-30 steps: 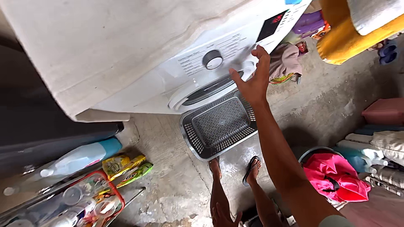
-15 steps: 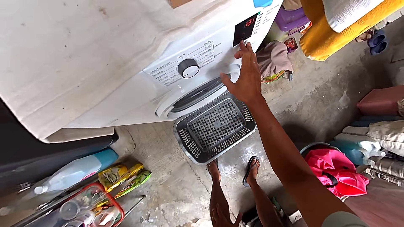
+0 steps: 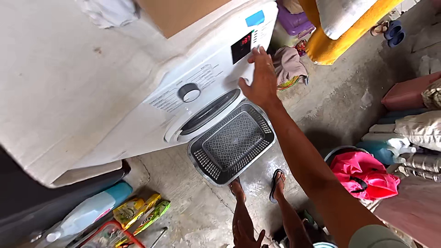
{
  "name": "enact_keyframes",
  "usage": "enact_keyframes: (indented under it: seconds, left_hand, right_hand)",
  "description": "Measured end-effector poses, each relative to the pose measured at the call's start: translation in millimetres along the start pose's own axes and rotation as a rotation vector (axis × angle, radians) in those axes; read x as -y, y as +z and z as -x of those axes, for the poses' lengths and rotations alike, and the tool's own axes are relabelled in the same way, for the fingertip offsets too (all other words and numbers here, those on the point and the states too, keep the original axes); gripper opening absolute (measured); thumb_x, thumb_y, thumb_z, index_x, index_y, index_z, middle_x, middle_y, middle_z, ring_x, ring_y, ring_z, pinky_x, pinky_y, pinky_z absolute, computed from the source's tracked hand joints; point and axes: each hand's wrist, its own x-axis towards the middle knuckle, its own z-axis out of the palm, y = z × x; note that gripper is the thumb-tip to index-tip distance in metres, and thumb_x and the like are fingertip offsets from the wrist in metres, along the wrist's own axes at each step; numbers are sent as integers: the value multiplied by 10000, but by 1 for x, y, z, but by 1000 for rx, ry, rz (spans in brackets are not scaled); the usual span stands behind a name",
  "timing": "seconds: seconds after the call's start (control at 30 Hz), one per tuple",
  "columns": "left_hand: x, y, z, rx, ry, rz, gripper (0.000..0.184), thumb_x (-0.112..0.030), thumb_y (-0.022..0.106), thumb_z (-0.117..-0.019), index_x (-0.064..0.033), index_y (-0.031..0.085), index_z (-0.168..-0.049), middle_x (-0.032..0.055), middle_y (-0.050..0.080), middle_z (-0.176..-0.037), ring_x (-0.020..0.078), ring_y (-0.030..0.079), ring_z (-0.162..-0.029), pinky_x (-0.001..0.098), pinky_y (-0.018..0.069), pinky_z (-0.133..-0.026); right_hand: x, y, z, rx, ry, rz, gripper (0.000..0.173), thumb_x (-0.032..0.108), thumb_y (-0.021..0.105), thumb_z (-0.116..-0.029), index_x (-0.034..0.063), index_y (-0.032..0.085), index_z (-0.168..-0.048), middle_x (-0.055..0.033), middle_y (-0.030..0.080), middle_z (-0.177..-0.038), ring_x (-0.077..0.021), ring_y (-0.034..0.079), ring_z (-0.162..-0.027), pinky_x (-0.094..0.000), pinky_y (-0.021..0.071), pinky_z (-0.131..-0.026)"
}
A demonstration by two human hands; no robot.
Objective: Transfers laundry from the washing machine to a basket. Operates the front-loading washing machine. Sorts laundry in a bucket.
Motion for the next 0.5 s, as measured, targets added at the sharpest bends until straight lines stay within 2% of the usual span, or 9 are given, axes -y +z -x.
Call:
enact_keyframes:
  seconds: [0.1,0.17,0.2,0.27,0.3,0.37,0.43,0.47,0.5]
  left_hand:
    - [-12,-13,2,-18,62,-23,1342,-907,668,-647,-92,252,-1628,220,401,-1594,435,484,-1394,709,452,-1014]
    - [-39,-35,12,72,67,-58,1246,-801,715,-724,-103,230,-1635,212,344,-1630,435,433,-1433,710,413,-1060]
    - [-44,-32,9,42,102,-66,1211,-769,733,-731,-87,274,-1621,230,366,-1612,448,439,-1425,720,415,-1047]
    - [-54,-31,9,40,152,-64,1195,-693,775,-759,-7,281,-1604,333,305,-1603,543,374,-1430,748,379,-1059]
    - [-61,-29,7,44,166,-66,1189,-660,783,-776,29,268,-1596,358,278,-1602,557,336,-1446,732,361,-1095]
    - [-76,-19,8,46,187,-80,1148,-599,780,-812,64,255,-1587,364,259,-1608,548,293,-1473,704,324,-1144]
    - [-94,2,9,42,204,-165,1079,-581,760,-835,42,293,-1583,341,298,-1602,521,330,-1467,700,338,-1132]
    - [-107,19,7,40,216,-220,1034,-575,747,-847,18,321,-1580,328,339,-1588,502,378,-1445,690,364,-1117]
    - [-124,39,5,48,245,-279,984,-565,734,-863,2,351,-1571,313,411,-1550,478,451,-1403,674,406,-1092]
  right_hand:
    - [15,-21,-8,148,68,69,803,449,750,-797,-13,551,-1424,-210,522,-1509,-369,348,-1507,-492,205,-1268]
    - [23,-42,2,364,204,94,948,492,740,-820,60,374,-1579,-210,434,-1580,-356,317,-1521,-546,173,-1263]
    - [25,-53,17,454,291,94,977,460,781,-797,84,350,-1589,-229,497,-1512,-381,411,-1452,-608,267,-1210]
    - [14,-82,75,632,374,3,674,303,852,-773,53,589,-1341,-197,687,-1168,-386,654,-1096,-639,522,-865]
    - [-1,-98,109,858,367,-72,489,257,810,-844,18,650,-1241,-186,698,-1152,-376,663,-1072,-629,530,-833]
    - [-49,-116,189,1276,258,-129,401,311,706,-952,3,688,-1208,-191,672,-1248,-367,632,-1165,-616,500,-936]
    - [-113,-129,288,1423,397,-316,441,393,705,-952,-4,714,-1144,-201,709,-1124,-364,677,-1045,-625,520,-880]
    - [-154,-132,346,1418,569,-447,491,442,693,-955,-12,700,-1143,-206,721,-1057,-358,703,-964,-618,549,-841]
    - [-198,-142,403,1373,769,-552,538,459,685,-965,-28,676,-1194,-234,716,-1087,-381,708,-987,-628,549,-884]
